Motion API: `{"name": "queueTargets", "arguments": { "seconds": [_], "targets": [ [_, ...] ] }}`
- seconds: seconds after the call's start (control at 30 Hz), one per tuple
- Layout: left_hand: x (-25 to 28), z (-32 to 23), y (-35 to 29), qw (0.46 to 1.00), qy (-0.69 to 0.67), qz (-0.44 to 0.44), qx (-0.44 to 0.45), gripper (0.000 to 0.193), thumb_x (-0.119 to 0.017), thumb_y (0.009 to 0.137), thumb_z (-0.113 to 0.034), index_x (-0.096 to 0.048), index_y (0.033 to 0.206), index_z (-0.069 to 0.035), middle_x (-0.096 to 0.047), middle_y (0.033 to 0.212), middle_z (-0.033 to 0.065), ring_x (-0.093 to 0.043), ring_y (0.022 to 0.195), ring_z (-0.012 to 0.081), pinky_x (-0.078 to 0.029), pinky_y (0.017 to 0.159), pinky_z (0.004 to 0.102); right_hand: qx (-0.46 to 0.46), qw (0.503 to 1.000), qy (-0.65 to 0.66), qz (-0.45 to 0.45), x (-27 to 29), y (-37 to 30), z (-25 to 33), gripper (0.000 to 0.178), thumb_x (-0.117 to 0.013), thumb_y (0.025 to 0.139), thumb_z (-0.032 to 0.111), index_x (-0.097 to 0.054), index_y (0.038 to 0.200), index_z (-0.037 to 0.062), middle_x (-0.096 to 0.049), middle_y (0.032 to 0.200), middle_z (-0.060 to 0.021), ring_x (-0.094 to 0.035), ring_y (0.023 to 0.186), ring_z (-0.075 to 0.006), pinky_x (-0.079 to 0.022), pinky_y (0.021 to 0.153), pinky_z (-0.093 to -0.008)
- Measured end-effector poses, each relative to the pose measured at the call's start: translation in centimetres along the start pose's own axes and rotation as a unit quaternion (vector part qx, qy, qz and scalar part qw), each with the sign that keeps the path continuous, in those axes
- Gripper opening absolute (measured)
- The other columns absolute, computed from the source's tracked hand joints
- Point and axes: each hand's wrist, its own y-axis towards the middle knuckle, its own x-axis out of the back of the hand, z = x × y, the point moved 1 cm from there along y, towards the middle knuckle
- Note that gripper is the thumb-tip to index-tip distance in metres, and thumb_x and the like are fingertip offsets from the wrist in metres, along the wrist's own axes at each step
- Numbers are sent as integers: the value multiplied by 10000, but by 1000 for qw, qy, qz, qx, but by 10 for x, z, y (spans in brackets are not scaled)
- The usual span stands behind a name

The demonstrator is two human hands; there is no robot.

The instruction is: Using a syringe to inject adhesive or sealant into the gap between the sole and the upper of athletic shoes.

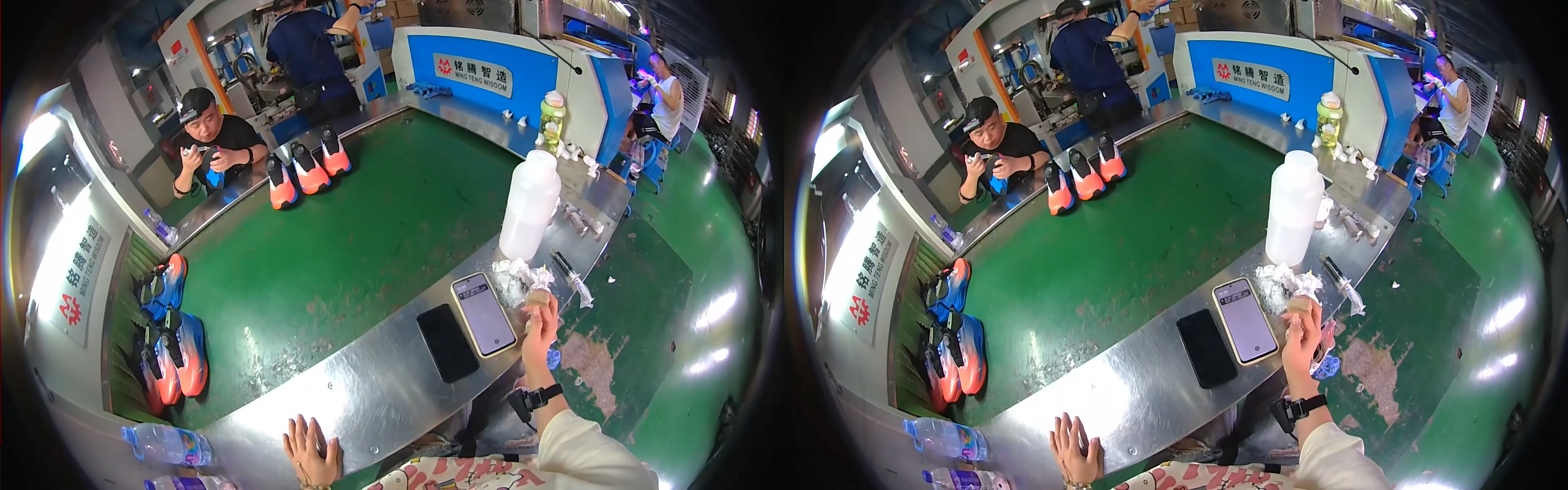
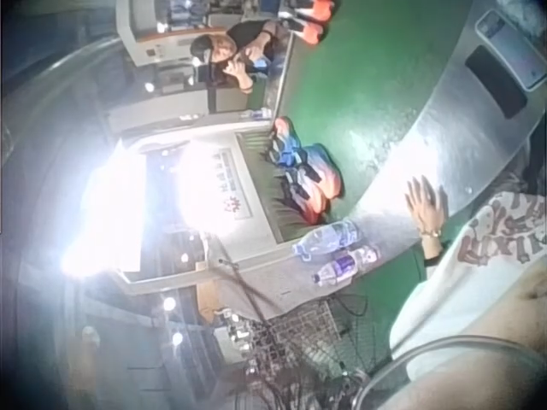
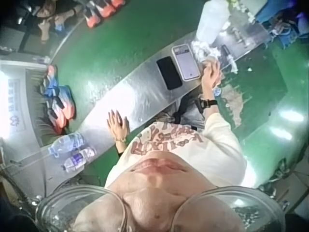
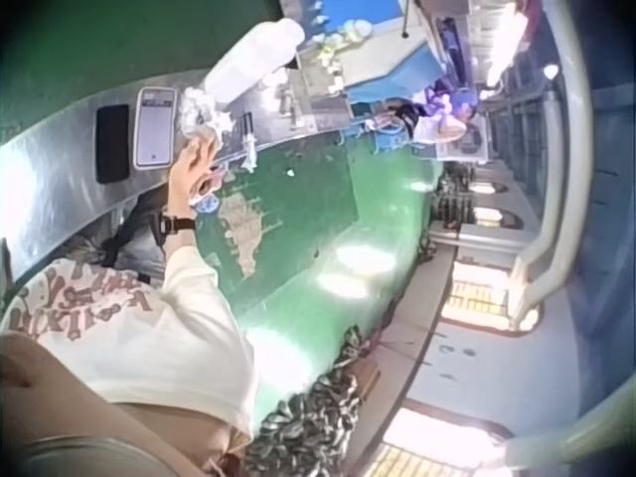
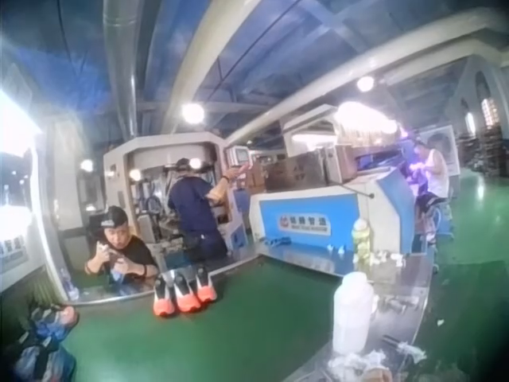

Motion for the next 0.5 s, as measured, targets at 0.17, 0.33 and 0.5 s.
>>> {"name": "queueTargets", "arguments": {
  "seconds": [0.17,0.33,0.5],
  "targets": [
    [7,-10,4,999,-25,-6,20,576,-605,763,-274,-479,1278,-49,-371,1391,197,-280,1330,360,-167,1077,507,-5,1000,2,3,0,-1,-1,250,-475,897,178,-604,786,-5,-494,1152,-133,-495,1044,-244,-381,881,-330],
    [7,-10,4,999,-33,-7,27,569,-597,765,-275,-482,1281,-63,-372,1395,185,-281,1330,355,-160,1079,504,8,1000,7,15,0,1,0,242,-462,901,153,-601,782,-6,-494,1155,-136,-479,1077,-254,-363,914,-340],
    [4,-5,4,999,-24,-9,19,570,-596,766,-269,-478,1285,-65,-371,1399,176,-279,1332,350,-161,1080,502,12,1000,-1,1,-2,2,3,252,-467,897,182,-585,759,8,-529,1086,-134,-484,1073,-260,-343,931,-343]
  ]
}}
